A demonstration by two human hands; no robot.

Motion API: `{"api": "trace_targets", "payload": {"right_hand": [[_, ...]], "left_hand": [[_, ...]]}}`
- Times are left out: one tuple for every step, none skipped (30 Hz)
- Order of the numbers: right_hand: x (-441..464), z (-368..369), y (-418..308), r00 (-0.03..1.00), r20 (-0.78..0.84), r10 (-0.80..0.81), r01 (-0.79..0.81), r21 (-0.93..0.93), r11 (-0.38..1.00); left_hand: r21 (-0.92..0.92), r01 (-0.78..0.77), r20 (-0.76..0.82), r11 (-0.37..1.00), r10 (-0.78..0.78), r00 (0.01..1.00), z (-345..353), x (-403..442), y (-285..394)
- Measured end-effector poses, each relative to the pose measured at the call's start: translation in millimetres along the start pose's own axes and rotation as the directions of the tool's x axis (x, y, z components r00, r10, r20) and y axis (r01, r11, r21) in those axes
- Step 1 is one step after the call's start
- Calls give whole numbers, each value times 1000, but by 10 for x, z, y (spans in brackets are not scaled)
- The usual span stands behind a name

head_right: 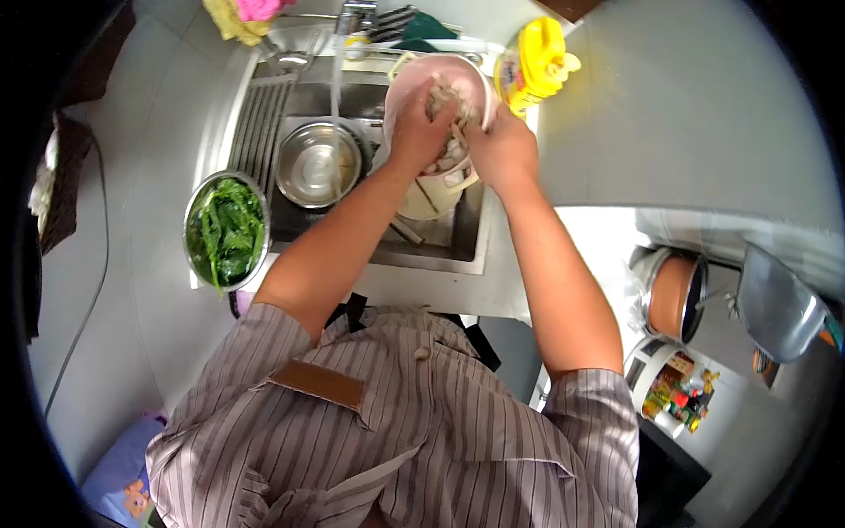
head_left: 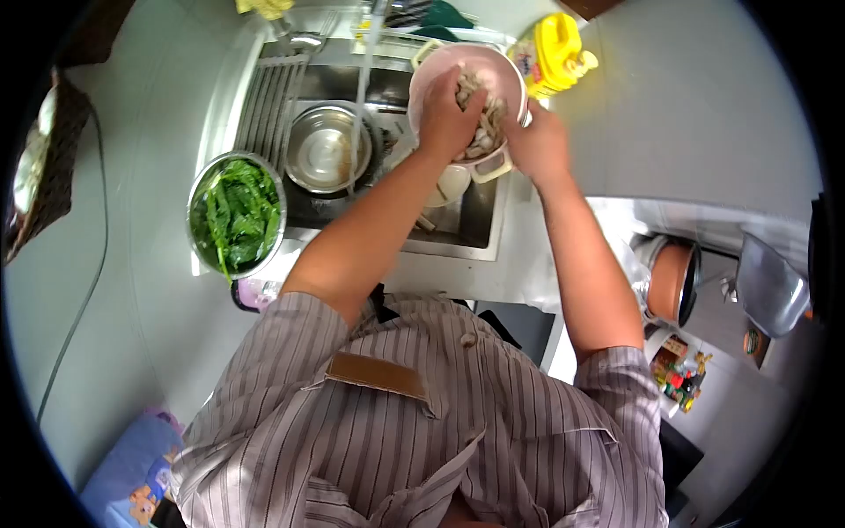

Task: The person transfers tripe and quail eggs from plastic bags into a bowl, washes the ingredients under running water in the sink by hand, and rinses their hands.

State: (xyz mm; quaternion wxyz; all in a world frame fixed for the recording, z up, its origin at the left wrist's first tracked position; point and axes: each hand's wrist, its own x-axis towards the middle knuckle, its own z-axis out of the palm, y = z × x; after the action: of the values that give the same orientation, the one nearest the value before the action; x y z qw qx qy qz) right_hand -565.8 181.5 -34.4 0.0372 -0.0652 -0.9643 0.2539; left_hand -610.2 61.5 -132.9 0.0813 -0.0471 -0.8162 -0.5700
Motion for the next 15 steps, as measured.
{"api": "trace_targets", "payload": {"right_hand": [[-41, 188, 21, 969, 130, 212, -240, 266, 934], [-105, 384, 44, 877, 313, 365, -476, 465, 746], [-193, 679, 78, 846, 371, 384, -533, 623, 573], [-266, 1035, 201, 841, 411, 353, -538, 706, 461], [-347, 1280, 171, 825, 445, 348, -560, 728, 396], [-411, 1385, 59, 808, 496, 318, -585, 740, 332], [-462, 1491, -51, 787, 547, 286, -613, 745, 263], [-477, 1580, -153, 788, 559, 258, -614, 744, 263], [-477, 1631, -249, 792, 565, 232, -611, 747, 264], [-457, 1671, -328, 798, 565, 210, -602, 752, 269], [-432, 1709, -383, 788, 583, 197, -615, 734, 286], [-420, 1736, -418, 776, 602, 190, -629, 714, 306], [-426, 1741, -454, 761, 622, 187, -645, 691, 327], [-419, 1733, -481, 756, 628, 186, -650, 684, 332], [-409, 1758, -478, 767, 613, 188, -636, 691, 343]], "left_hand": [[181, -46, 91, 982, 30, 995, -182, 41, -91], [239, -43, 230, 970, -14, 973, -329, 115, -255], [317, -112, 316, 942, 6, 949, -545, 134, -302], [385, -182, 401, 905, 13, 916, -776, 141, -302], [445, -251, 480, 860, 7, 877, -977, 162, -331], [536, -359, 533, 764, 23, 846, -1070, 122, -567], [636, -341, 562, 693, -112, 820, -1193, 79, -539], [721, -333, 572, 608, -250, 781, -1314, -6, -514], [788, -337, 562, 515, -380, 735, -1411, -76, -477], [818, -279, 489, 503, -352, 798, -1420, -150, -583], [808, -226, 484, 544, -394, 781, -1455, -111, -627], [793, -169, 483, 585, -435, 760, -1486, -53, -680], [774, -108, 486, 623, -476, 733, -1513, -3, -755], [716, -174, 484, 676, -301, 822, -1501, 3, -1070], [718, -149, 448, 680, -288, 847, -1488, 54, -1089]]}}
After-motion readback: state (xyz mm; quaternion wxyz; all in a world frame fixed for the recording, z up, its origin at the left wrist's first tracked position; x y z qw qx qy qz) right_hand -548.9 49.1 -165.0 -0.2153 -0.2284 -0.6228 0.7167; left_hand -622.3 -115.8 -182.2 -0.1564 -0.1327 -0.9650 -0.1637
